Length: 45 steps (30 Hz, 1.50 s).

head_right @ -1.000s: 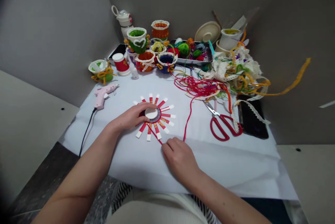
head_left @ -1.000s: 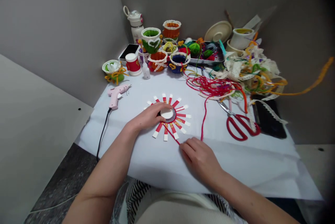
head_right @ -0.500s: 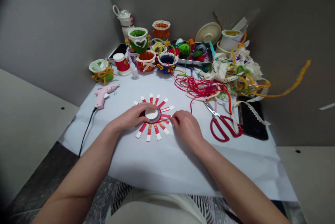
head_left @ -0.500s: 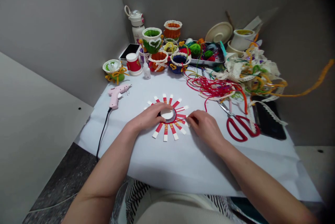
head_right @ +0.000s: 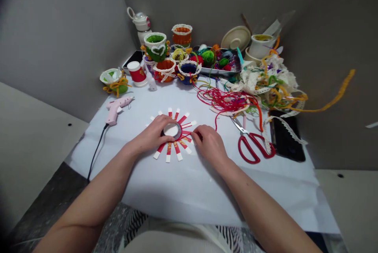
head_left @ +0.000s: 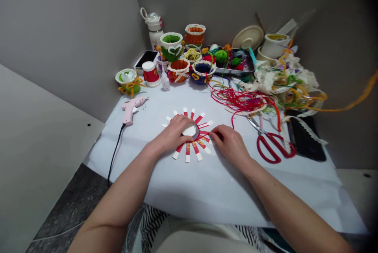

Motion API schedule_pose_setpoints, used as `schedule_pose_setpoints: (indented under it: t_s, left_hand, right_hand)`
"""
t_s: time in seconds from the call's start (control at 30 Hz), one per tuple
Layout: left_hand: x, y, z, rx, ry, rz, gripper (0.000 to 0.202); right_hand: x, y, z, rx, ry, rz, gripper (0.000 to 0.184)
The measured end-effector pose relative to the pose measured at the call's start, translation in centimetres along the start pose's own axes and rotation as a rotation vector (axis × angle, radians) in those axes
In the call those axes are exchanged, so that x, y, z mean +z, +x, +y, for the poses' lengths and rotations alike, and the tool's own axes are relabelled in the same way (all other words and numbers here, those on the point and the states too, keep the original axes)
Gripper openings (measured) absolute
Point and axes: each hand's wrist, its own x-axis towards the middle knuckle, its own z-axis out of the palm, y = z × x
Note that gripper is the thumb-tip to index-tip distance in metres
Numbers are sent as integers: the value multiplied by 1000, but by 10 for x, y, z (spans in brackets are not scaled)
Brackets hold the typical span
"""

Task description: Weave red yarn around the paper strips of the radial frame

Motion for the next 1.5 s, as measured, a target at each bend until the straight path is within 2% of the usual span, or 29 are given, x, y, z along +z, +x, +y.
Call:
schedule_pose_setpoints:
  t_s: [0.13, 0.27, 0.47, 0.67, 0.77, 0.93, 1.1, 1.2, 1.3, 1.5]
  left_hand:
    - [-3, 1, 0, 57, -27, -23, 48]
    - [-4, 0, -7, 57, -53, -82, 52]
    - [-3, 0, -9, 17, -67, -93, 51]
    - [-4, 0, -7, -6, -80, -98, 52]
    - [-5, 0, -7, -15, -78, -97, 52]
    - [-6, 0, -6, -30, -73, -104, 51]
    - [-5, 0, -7, 2, -86, -107, 52]
    - [-5, 0, -7, -9, -85, -105, 54]
    - [-6, 1, -6, -16, -74, -96, 53]
    - [-3, 0, -8, 76, -91, -80, 47]
  right_hand:
    - [-10, -12, -5, -126, 59, -7, 12]
    - [-16, -39, -14, -258, 28, 23, 12]
    - [-3, -82, -26, -354, -59, 48, 13]
    - [8, -94, -35, -409, -126, -20, 22]
    - [6, -92, -34, -366, -188, -64, 25]
    - [-4, -81, -26, -247, -248, -18, 26]
    - [-13, -48, -14, -200, -147, -54, 23]
    - [-11, -17, -3, -152, -78, -92, 21]
    - [-5, 4, 5, -74, -64, -31, 17]
    - [1, 6, 8, -71, -39, 10, 17]
